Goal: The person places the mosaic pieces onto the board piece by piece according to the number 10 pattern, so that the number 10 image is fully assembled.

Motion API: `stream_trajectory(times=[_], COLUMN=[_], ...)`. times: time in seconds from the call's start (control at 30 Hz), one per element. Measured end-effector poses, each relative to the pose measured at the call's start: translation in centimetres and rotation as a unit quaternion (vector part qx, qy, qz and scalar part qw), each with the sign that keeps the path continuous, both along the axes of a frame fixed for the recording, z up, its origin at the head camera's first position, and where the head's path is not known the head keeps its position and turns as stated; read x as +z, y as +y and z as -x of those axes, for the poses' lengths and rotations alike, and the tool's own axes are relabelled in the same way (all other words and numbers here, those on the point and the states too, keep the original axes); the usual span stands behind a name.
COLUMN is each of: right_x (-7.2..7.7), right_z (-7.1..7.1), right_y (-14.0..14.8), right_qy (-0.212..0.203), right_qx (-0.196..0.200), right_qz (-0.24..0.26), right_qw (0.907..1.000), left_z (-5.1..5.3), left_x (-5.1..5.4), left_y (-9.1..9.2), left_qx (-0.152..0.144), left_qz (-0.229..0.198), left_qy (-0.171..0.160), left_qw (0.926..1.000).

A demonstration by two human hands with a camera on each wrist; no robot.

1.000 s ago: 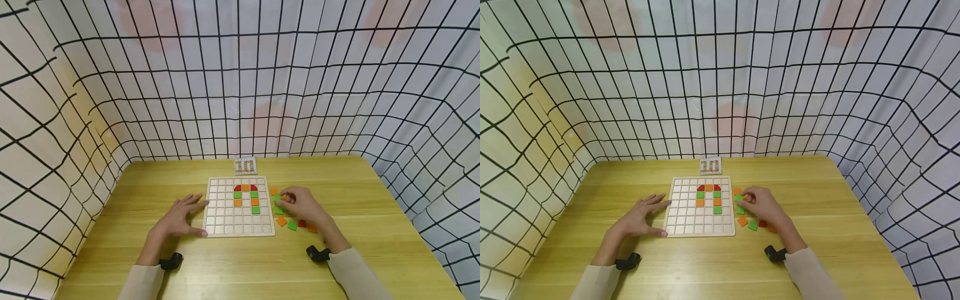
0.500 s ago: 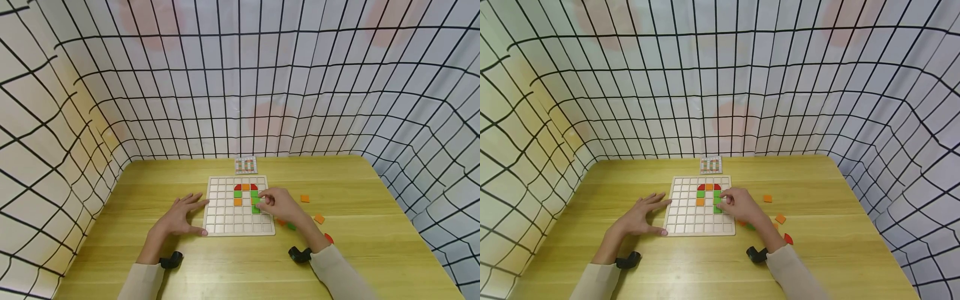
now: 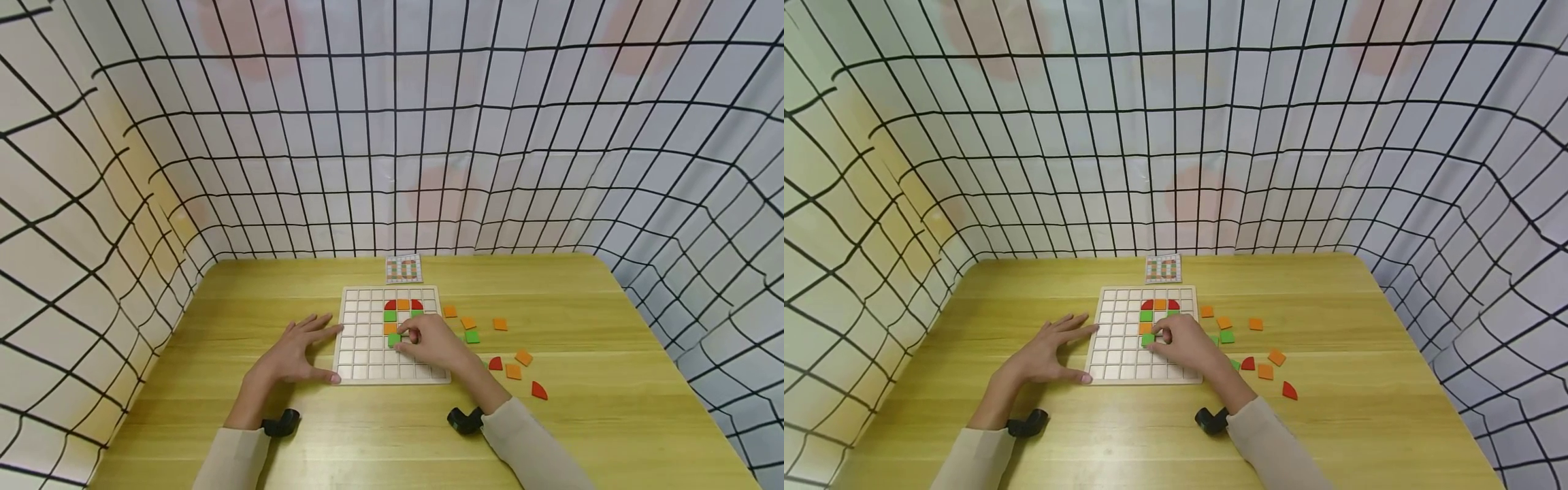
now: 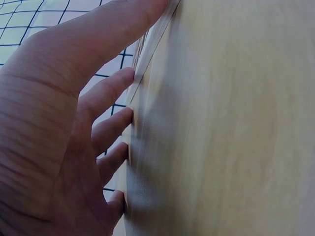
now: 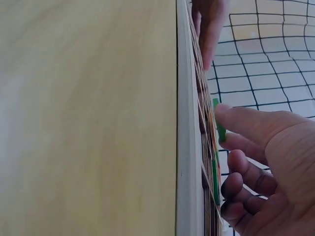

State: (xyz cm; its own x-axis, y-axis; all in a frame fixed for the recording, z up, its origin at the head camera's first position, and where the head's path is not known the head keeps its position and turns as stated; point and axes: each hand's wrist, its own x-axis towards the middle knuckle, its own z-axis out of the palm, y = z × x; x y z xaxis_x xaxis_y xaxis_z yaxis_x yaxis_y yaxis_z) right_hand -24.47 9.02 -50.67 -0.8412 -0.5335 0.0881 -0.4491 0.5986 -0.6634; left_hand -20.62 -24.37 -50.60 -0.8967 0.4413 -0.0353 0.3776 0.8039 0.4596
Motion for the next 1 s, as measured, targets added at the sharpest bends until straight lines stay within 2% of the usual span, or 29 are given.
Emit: stream_trajectory(times=[0.17,0.4,0.63,0.77,1.0], right_x=[-0.3,0.0,-0.1,-0.1,0.2], right_z=[0.1,0.1,0.1,0.2,0.4], right_y=[-0.2,-0.3,-0.5,-0.5,0.9], right_qy=[0.004,-0.025,-0.003,-0.006,-0.023], right_qx=[-0.002,-0.012,-0.005,-0.009,-0.046], right_qz=[-0.009,0.005,0.003,0.007,0.009], right_qw=[0.9999,0.9996,1.0000,0.9999,0.9986], left_z=[0.0,0.0,0.0,0.1,0.0], left_x=[0.1,0.2,0.2,0.3,0.3], left_y=[0.0,0.1,0.1,0.1,0.0], left_qx=[0.000,0.003,0.001,0.001,-0.003], left_qz=[-0.001,-0.002,0.001,0.001,0.001], left_qy=[-0.004,-0.001,-0.003,-0.004,-0.004], left_qw=[1.0000,1.0000,1.0000,1.0000,1.0000])
